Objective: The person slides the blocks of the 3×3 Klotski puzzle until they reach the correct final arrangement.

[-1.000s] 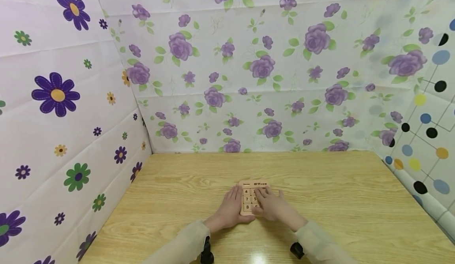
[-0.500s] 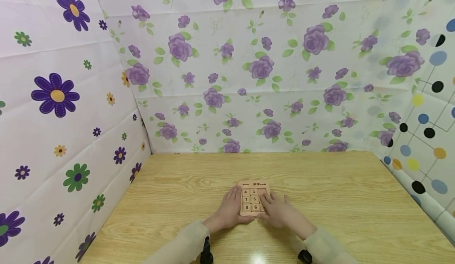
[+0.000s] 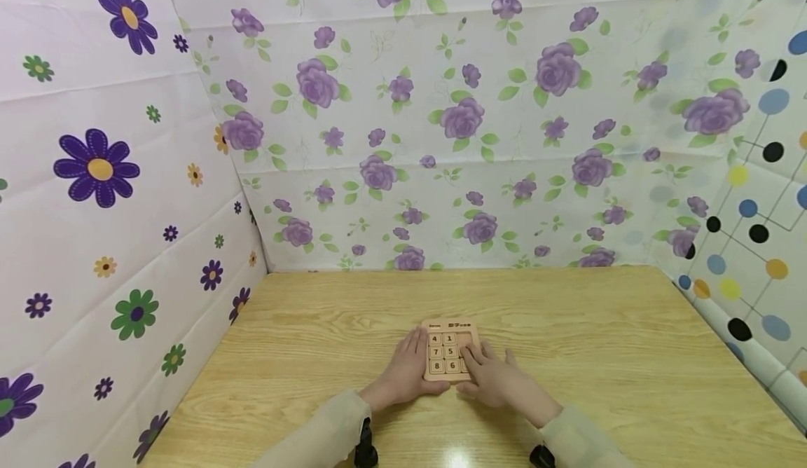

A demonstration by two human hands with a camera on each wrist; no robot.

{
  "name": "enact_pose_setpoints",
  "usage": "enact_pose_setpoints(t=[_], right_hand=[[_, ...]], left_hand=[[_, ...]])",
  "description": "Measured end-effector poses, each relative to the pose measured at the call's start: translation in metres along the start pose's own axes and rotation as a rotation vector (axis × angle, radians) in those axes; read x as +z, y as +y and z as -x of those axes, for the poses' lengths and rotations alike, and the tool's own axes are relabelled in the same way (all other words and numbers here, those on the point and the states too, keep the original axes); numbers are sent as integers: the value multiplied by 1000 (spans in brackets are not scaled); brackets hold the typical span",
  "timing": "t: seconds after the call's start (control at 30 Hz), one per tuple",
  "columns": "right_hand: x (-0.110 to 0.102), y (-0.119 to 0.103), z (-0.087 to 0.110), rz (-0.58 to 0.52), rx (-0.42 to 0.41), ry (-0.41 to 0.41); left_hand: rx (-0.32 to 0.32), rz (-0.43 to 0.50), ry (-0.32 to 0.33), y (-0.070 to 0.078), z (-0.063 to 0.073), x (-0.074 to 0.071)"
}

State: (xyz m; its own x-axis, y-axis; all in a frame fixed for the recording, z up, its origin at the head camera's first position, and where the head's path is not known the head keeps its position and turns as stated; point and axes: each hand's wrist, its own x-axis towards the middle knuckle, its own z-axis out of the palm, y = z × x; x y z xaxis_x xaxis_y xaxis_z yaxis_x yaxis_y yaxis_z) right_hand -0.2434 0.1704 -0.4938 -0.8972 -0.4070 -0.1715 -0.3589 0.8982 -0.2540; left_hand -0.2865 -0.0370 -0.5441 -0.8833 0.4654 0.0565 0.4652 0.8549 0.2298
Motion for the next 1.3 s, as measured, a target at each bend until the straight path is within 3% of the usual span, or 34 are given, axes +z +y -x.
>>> enact_pose_setpoints(t=[1.3], right_hand=[[2,10,-24,-17,29,5]], left_hand=[[5,-39,-3,-2,-2,3]])
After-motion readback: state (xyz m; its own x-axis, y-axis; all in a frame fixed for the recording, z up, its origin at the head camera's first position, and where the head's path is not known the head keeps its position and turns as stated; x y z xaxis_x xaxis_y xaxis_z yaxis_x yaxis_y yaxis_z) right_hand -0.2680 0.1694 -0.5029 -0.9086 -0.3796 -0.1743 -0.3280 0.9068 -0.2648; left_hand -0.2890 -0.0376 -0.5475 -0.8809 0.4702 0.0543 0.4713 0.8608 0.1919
